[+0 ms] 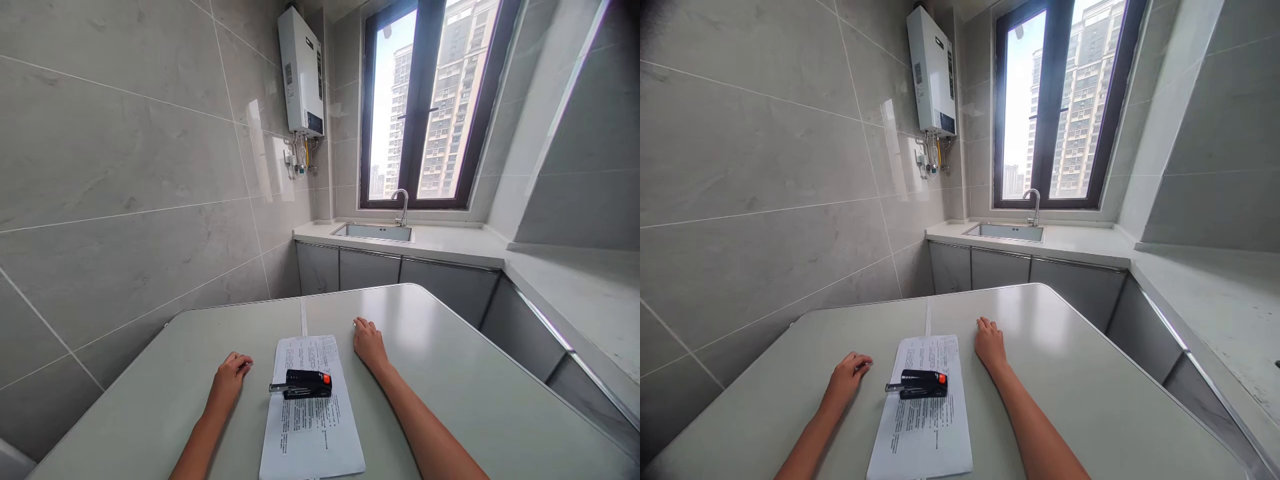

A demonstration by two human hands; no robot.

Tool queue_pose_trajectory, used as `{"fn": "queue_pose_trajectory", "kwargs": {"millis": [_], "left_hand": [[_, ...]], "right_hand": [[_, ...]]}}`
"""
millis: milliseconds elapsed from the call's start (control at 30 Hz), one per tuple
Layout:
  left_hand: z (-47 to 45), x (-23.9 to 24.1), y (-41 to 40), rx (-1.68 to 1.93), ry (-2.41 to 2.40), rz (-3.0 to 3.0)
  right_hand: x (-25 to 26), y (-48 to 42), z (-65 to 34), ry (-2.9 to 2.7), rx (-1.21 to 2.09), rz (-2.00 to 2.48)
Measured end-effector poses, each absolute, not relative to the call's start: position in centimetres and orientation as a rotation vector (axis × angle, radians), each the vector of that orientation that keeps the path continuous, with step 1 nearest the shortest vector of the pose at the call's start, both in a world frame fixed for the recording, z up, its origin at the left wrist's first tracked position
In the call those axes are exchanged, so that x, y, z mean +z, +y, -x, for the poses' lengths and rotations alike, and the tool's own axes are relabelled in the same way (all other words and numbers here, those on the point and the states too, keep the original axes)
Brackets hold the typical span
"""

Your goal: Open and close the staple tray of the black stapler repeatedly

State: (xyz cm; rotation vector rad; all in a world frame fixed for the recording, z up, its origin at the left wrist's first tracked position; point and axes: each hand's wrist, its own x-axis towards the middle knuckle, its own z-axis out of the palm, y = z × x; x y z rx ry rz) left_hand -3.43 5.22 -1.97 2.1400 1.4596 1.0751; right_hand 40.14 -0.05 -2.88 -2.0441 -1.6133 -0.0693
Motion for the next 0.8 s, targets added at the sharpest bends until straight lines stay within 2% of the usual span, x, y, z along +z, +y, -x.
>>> {"fn": "queue_pose_trajectory", "kwargs": {"millis": [167,333,533,800], "left_hand": [[2.6,-1.4,4.6,1.283,1.407,-1.972],[1.8,-1.2,4.1,1.217,1.269,-1.719],[0.8,-1.3,3.8,1.16,1.182,-1.577],[-0.1,-0.6,2.7,1.103,1.009,-1.662]], "right_hand": [[-0.6,-1.5,-37.1,-1.657,-0.05,1.582],[1.2,-4.6,-31.6,-1.986,0.181,1.084],[1.3,-6.1,-28.9,-2.276,0.428,1.077],[0.5,-6.1,-28.6,-2.191,0.508,1.123]]}}
